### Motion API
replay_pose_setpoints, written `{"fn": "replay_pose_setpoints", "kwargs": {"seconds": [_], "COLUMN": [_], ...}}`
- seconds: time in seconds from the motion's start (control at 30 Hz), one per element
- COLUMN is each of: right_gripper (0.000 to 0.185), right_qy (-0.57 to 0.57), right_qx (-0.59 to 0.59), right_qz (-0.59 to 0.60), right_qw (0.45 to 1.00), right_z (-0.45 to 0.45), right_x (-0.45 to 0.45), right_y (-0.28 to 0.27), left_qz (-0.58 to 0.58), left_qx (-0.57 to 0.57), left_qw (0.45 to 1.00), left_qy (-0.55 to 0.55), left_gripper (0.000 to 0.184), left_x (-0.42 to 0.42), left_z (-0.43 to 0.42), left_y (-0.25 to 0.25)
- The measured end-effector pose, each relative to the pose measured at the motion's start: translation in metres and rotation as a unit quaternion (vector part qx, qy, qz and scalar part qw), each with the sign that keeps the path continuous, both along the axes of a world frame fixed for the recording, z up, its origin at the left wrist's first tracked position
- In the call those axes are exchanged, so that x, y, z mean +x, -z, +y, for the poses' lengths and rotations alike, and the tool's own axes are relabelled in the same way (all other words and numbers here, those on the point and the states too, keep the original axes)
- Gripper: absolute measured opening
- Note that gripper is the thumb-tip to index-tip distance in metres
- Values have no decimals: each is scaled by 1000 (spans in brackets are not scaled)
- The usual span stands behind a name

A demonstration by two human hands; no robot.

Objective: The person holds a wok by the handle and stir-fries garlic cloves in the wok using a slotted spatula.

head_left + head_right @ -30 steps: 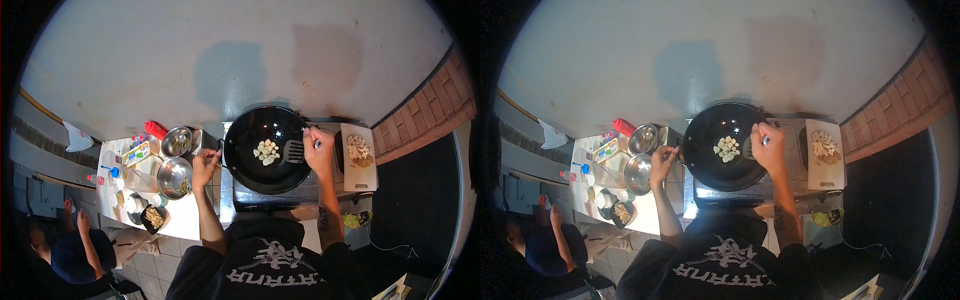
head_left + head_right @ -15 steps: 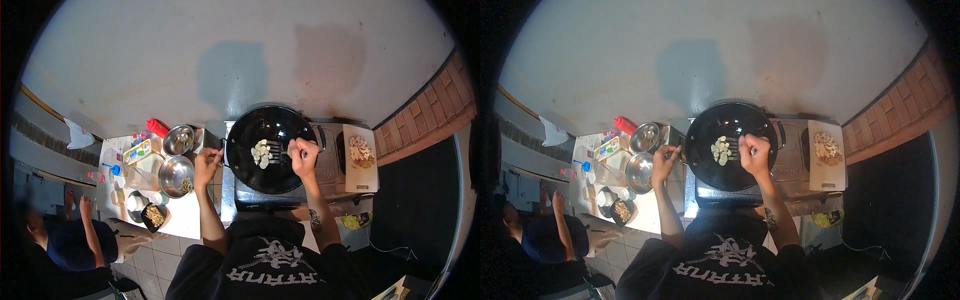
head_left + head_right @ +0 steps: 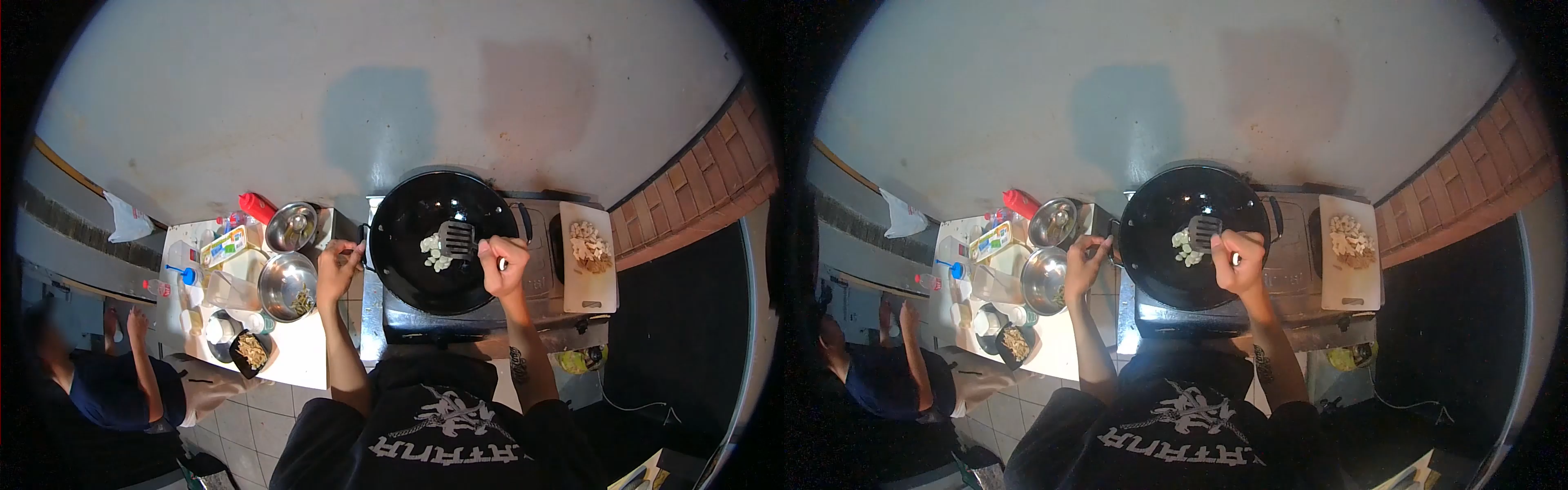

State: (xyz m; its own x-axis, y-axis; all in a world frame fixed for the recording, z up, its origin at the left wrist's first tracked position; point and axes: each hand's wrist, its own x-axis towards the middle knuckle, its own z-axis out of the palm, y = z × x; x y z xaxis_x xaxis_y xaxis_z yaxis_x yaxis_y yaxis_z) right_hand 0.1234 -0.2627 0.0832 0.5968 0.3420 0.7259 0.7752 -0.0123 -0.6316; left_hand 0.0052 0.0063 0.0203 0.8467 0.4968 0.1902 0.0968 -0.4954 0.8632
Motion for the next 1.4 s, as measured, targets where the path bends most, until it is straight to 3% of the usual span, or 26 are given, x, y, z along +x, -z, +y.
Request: {"fn": "replay_pose_setpoints", "kwargs": {"seconds": [0.1,0.2,0.43,0.5,0.63,0.73,1.23,1.4], "right_gripper": [34,32,35,36,34,35,34,36], "right_qy": [9,-34,-10,-13,9,27,103,47], "right_qx": [5,85,98,293,359,339,161,206], "right_qz": [7,74,106,247,307,290,264,262], "right_qw": [1000,993,989,924,881,895,945,942], "right_z": [-4,-7,-7,2,8,11,11,13], "right_x": [5,10,16,17,16,16,16,10], "right_y": [12,20,31,33,36,46,61,46], "left_qz": [9,0,-16,-15,-21,7,-13,-19], "left_qx": [-29,-13,-9,-14,1,-47,24,57], "left_qw": [1000,1000,1000,1000,1000,999,999,997], "left_qy": [-9,-6,-1,-9,-12,-14,-29,-52], "left_gripper": [26,26,26,26,26,27,28,32], "left_x": [0,-1,-1,-1,-2,-2,-2,-3], "left_z": [-3,-3,-3,-4,-3,-4,-7,-4], "left_y": [-3,-3,0,0,1,-1,-3,6]}}
